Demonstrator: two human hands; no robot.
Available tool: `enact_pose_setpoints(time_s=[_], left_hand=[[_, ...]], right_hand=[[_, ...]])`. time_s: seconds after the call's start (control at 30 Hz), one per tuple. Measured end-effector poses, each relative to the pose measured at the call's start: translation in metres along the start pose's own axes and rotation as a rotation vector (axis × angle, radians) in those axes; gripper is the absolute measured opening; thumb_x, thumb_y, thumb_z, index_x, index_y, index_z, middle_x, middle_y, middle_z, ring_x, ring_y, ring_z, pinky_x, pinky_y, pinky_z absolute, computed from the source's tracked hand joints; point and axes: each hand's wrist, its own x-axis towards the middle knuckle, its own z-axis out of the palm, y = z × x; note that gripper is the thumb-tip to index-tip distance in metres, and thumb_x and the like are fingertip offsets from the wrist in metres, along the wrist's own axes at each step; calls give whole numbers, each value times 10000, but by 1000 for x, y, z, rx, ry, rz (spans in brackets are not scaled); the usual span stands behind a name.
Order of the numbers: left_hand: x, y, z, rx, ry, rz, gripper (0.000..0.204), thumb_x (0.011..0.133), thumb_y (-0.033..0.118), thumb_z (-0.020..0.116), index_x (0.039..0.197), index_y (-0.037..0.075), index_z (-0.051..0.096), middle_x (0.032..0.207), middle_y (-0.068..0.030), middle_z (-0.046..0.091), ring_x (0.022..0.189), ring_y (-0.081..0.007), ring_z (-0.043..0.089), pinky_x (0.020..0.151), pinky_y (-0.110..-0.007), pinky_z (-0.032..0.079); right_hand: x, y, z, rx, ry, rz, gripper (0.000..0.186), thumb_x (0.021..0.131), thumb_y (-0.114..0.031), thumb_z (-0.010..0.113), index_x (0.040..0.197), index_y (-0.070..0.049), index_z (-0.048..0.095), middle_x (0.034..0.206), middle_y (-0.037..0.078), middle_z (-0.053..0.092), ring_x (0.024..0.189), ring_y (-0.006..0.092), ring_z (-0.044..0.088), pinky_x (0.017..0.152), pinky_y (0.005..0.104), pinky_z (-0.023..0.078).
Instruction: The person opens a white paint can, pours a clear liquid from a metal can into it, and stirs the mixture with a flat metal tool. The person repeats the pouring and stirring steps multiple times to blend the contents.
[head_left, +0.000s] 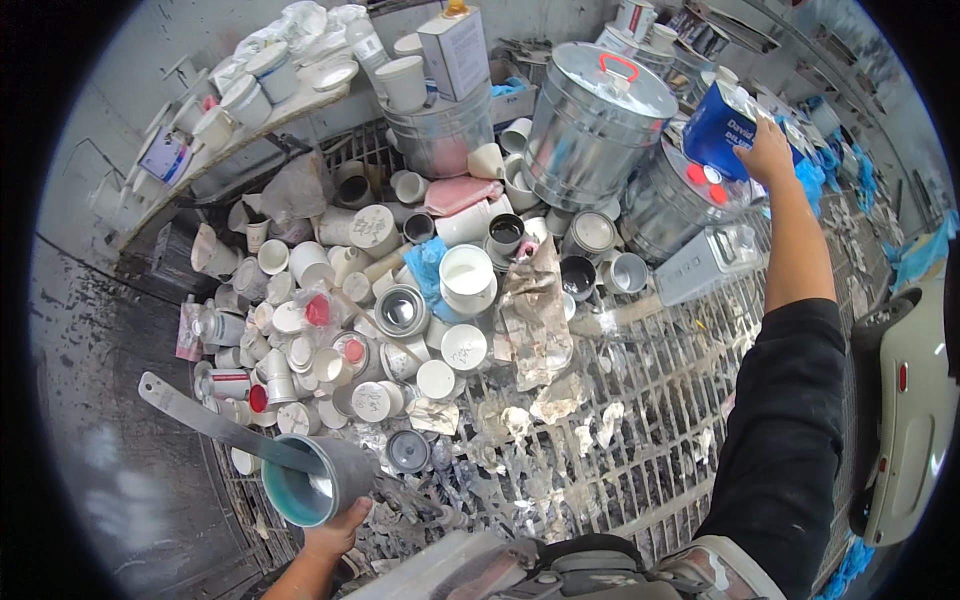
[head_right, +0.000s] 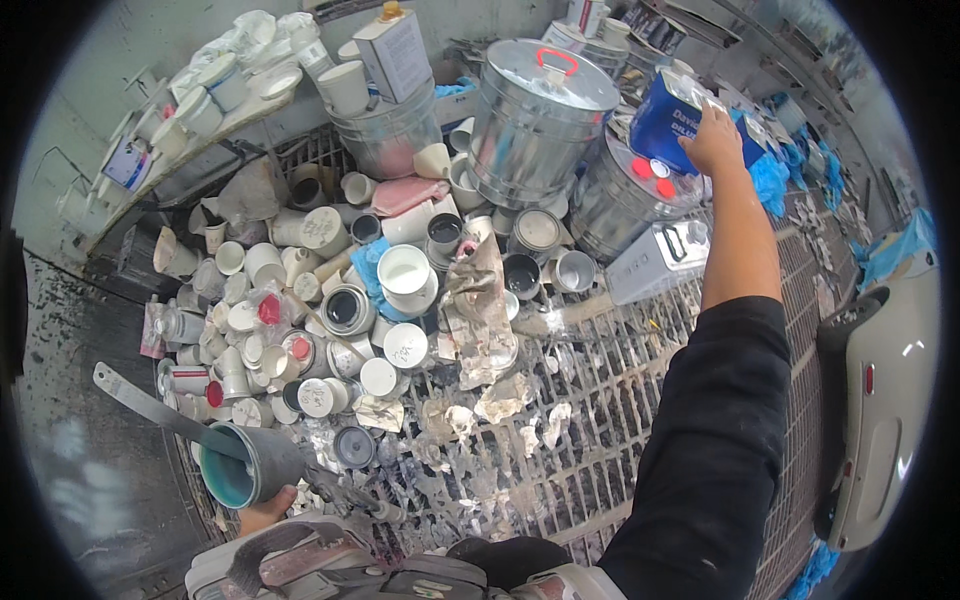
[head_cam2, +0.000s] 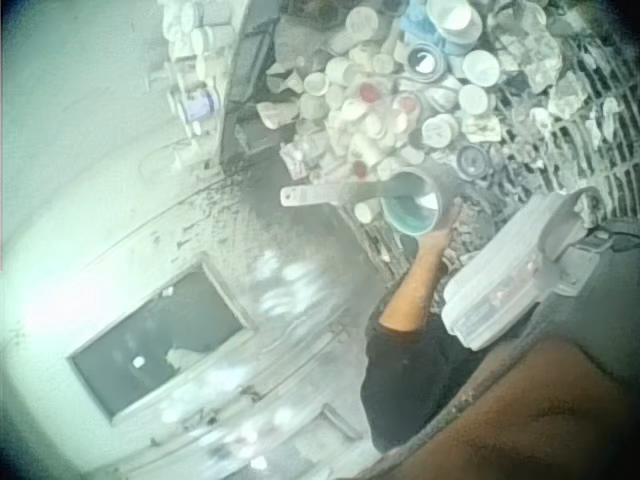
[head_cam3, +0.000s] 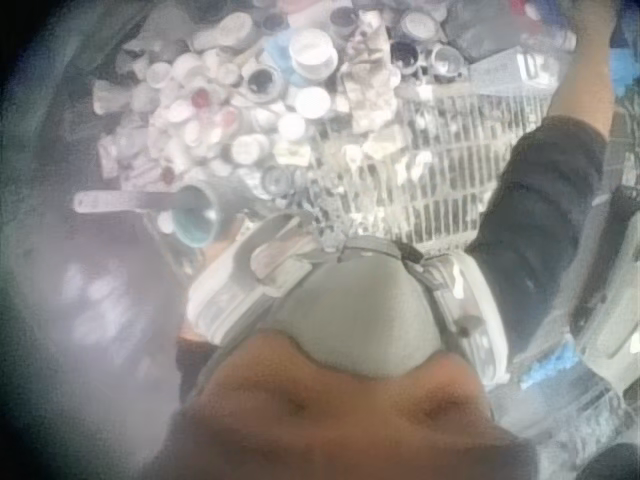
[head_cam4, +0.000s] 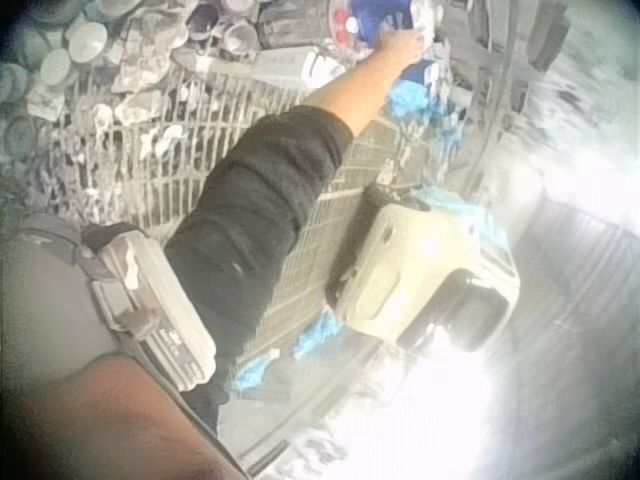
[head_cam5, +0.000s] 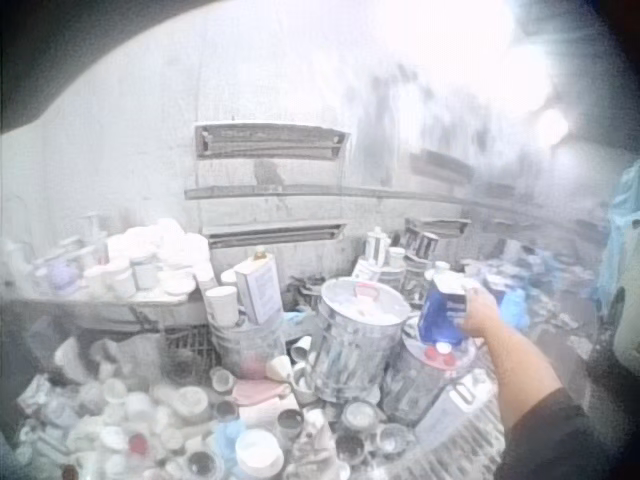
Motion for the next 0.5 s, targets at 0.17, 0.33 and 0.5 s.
enact_pose_setpoints(time_s=[0.17,0.33,0.5], left_hand=[[-17,11,5,-62,87,-16,585,858,181,897,1345,-5,630,1298,-114,669,1167,-280,630,1055,-435,493],[-23,13,5,-35,109,-50,614,843,182,907,1352,-6,619,1318,-114,658,1205,-278,618,1070,-439,486],[-28,19,1,-25,100,-214,709,814,175,927,1403,-2,573,1362,-116,632,1243,-273,603,1096,-440,475]], right_hand=[[13,14,16,98,160,-84,1069,818,-289,909,1648,-18,293,1484,274,578,1399,446,546,1182,467,448],[21,30,14,183,55,-74,1335,729,-191,950,1700,-37,46,1412,294,640,1322,450,615,1129,479,494],[21,19,-17,98,-256,-41,1459,664,-127,963,1723,-155,-41,1350,322,674,1263,454,665,1103,480,520]])
